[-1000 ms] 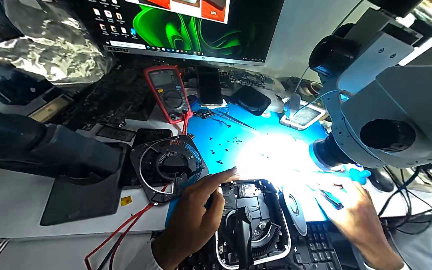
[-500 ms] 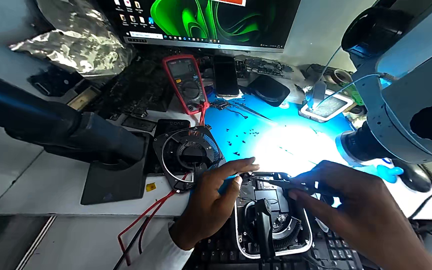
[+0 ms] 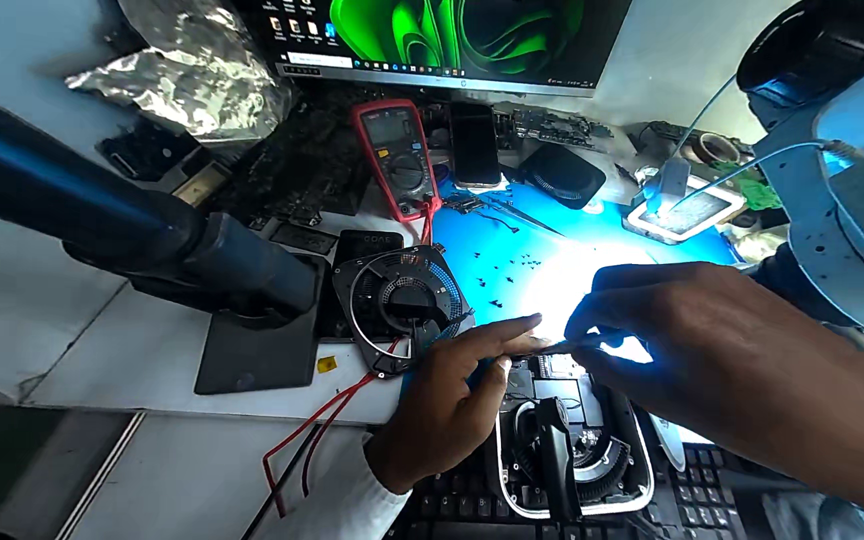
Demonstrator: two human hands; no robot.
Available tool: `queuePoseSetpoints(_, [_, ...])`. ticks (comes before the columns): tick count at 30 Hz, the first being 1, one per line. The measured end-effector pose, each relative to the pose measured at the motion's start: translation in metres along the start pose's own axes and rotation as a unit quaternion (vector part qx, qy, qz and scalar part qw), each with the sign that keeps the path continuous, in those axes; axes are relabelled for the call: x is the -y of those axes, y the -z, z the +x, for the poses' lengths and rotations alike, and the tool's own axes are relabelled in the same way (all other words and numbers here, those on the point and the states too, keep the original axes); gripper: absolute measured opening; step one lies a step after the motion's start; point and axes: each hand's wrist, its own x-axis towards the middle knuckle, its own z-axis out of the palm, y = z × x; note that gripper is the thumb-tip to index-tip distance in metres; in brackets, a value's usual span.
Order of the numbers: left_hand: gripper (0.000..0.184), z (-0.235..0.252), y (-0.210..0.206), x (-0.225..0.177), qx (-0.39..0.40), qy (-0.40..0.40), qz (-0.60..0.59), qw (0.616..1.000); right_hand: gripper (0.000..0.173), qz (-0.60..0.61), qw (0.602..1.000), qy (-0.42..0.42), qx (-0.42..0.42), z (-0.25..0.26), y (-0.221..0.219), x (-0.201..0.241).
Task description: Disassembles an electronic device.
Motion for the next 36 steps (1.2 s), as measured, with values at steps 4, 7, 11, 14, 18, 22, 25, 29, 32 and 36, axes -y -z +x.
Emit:
queuePoseSetpoints(4, [0.044, 0.0, 0.0, 0.0, -0.003, -0.001, 0.006, 1.0, 0.006, 0.005, 1.0, 0.015, 0.023, 0.007, 0.006, -0.003])
queuePoseSetpoints(7, [0.044, 0.001, 0.0, 0.0, -0.003, -0.013, 0.016, 1.0, 0.004, 0.0, 0.999, 0.023, 0.027, 0.01, 0.009, -0.004])
queuePoseSetpoints(11, [0.044, 0.001, 0.001, 0.0, 0.002, -0.014, 0.018, 1.0, 0.007, -0.005, 0.999, 0.017, 0.031, 0.012, 0.014, -0.002])
queuePoseSetpoints(14, [0.044, 0.001, 0.0, 0.0, -0.001, -0.01, 0.029, 1.0, 0.005, -0.008, 0.999, 0.013, 0.035, 0.013, 0.012, 0.001])
queuePoseSetpoints(18, [0.044, 0.0, 0.0, 0.001, -0.005, -0.002, 0.032, 0.999, 0.007, -0.018, 0.999, 0.026, 0.044, 0.015, 0.012, 0.001])
queuePoseSetpoints(22, [0.038, 0.002, -0.003, 0.003, -0.023, -0.03, 0.044, 0.998, 0.009, 0.03, 0.997, 0.066, 0.036, 0.025, 0.011, -0.002])
queuePoseSetpoints(25, [0.031, 0.002, -0.003, 0.003, -0.035, -0.023, 0.053, 0.998, 0.029, 0.102, 0.994, 0.03, -0.027, 0.027, 0.001, 0.002])
queuePoseSetpoints(29, [0.016, 0.002, -0.004, 0.004, -0.062, -0.004, 0.053, 0.997, 0.038, 0.126, 0.987, -0.038, -0.089, 0.02, -0.022, 0.017])
queuePoseSetpoints(32, [0.016, 0.003, -0.006, 0.003, -0.077, -0.004, 0.08, 0.994, 0.059, 0.091, 0.987, -0.056, -0.117, 0.015, -0.031, 0.025])
queuePoseSetpoints(36, [0.013, 0.006, -0.008, 0.001, -0.078, -0.013, 0.095, 0.992, 0.029, 0.031, 0.986, -0.067, -0.148, 0.014, -0.031, 0.025])
